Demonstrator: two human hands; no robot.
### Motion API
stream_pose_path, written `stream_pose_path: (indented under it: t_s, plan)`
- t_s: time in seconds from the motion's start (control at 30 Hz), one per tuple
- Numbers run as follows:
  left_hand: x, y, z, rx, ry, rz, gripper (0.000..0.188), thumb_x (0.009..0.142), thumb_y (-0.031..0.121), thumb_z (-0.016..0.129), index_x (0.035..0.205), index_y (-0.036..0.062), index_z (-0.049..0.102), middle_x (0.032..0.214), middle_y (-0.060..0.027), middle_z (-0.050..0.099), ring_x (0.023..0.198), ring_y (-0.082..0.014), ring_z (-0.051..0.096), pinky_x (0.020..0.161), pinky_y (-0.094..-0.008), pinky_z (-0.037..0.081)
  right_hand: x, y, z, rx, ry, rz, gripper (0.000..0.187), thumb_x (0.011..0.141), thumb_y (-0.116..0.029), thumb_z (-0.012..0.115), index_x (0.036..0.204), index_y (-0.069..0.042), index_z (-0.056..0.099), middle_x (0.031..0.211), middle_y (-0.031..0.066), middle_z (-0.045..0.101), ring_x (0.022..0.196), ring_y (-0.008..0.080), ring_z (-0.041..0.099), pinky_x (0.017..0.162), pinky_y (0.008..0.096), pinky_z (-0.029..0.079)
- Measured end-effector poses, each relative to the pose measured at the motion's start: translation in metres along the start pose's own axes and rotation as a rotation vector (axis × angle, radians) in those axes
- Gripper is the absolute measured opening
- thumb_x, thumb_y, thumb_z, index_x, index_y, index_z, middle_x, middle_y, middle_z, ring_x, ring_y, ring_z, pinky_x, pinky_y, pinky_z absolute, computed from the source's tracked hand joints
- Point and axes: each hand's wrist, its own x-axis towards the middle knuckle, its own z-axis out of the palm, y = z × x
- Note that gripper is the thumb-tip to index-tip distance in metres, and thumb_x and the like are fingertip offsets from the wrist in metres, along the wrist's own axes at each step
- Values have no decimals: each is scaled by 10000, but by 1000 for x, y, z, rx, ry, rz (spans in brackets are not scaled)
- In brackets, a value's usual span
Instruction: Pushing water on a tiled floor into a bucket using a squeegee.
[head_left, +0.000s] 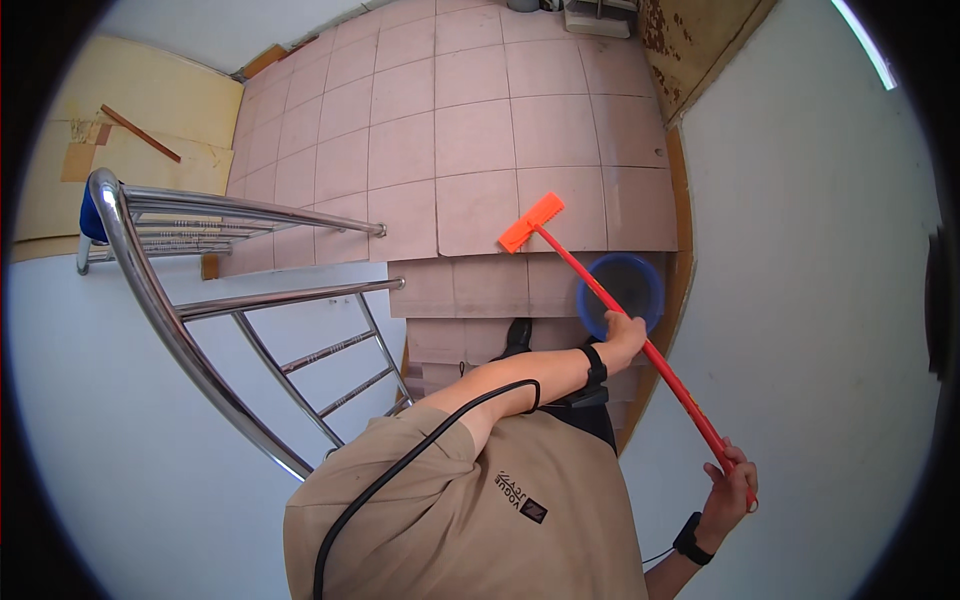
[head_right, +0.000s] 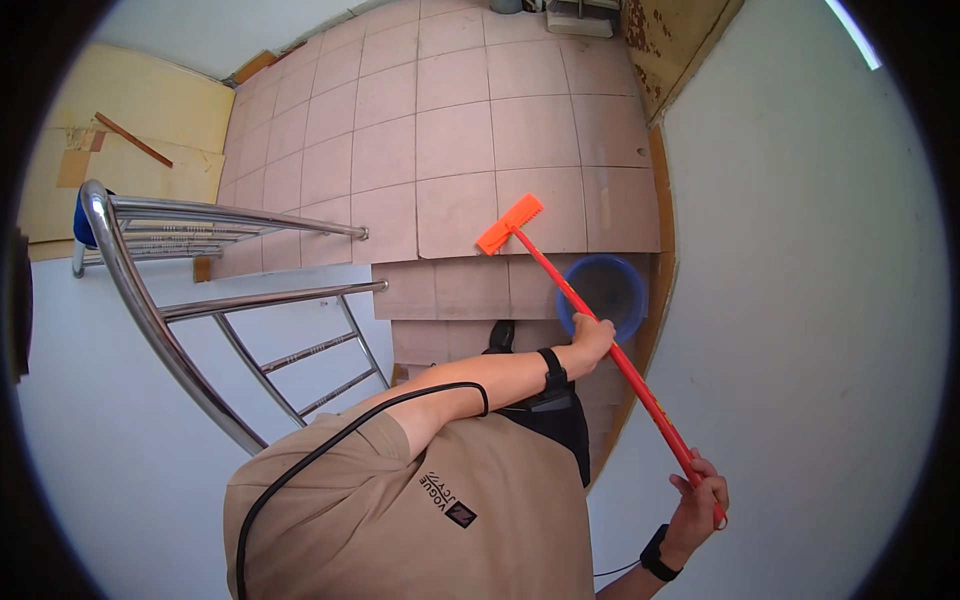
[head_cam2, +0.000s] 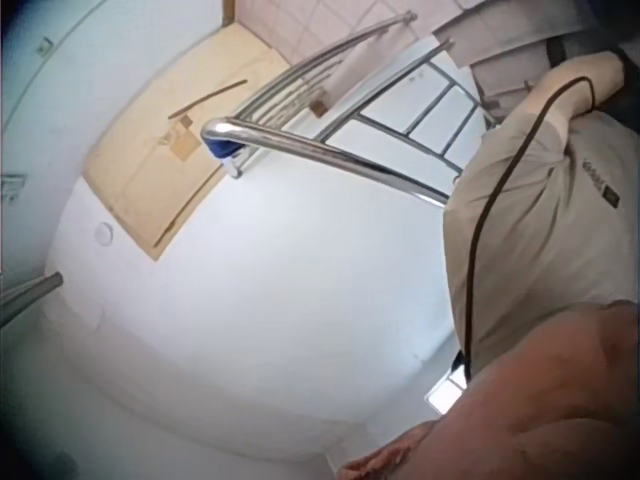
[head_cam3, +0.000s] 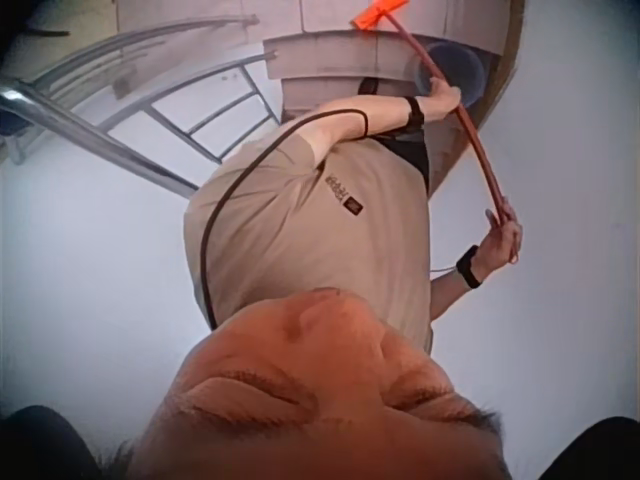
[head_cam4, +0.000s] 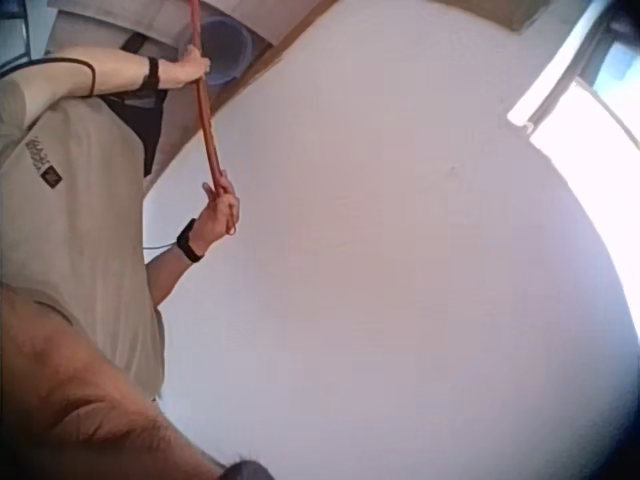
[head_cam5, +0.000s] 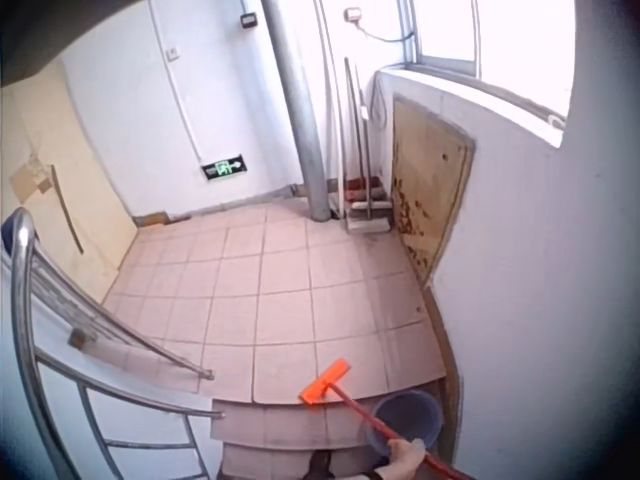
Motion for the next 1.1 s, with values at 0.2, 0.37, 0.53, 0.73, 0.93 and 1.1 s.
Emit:
stream_pose_path:
  t_s: [0.2,0.37,0.53,0.73,0.93,1.1]
  plan:
    - [43,27,-90,-103,2,178,239,850,69,582,982,-56,426,689,-97,579,589,-208,605,498,-385,479,6,30,80,68,-104,21,159,996,-153,505,901,-48,577,1191,168,646,1272,350,547,762,368,628]
    - [85,58,-172,-154,-35,114,107,826,72,595,791,-14,542,663,-105,591,503,-229,587,394,-373,451,16,43,151,115,-202,22,152,987,-109,505,882,-36,587,1209,164,641,1279,348,541,787,387,617]
    - [138,68,-228,-210,-86,79,98,765,29,644,686,29,587,613,-65,567,470,-199,558,392,-357,448,23,47,197,161,-312,40,123,968,-68,557,878,-15,622,1214,158,643,1280,331,543,813,382,614]
    - [171,67,-251,-81,-2,-10,31,852,59,587,834,36,597,683,-57,616,540,-174,588,489,-331,523,19,58,194,205,-362,56,107,961,-67,584,890,-5,634,1220,163,641,1278,328,543,816,374,614]
    - [138,22,-179,-102,-31,-44,141,804,35,636,903,4,541,807,-108,623,628,-220,597,516,-406,537,23,46,119,185,-210,69,159,966,-79,530,879,6,631,1157,196,662,1223,338,585,798,391,620]
    - [81,-10,-77,-42,-7,-64,232,761,9,671,930,-35,519,841,-140,614,716,-256,624,595,-420,524,10,24,32,111,-76,46,184,976,-119,523,858,-9,613,1128,188,677,1198,365,603,786,382,626]
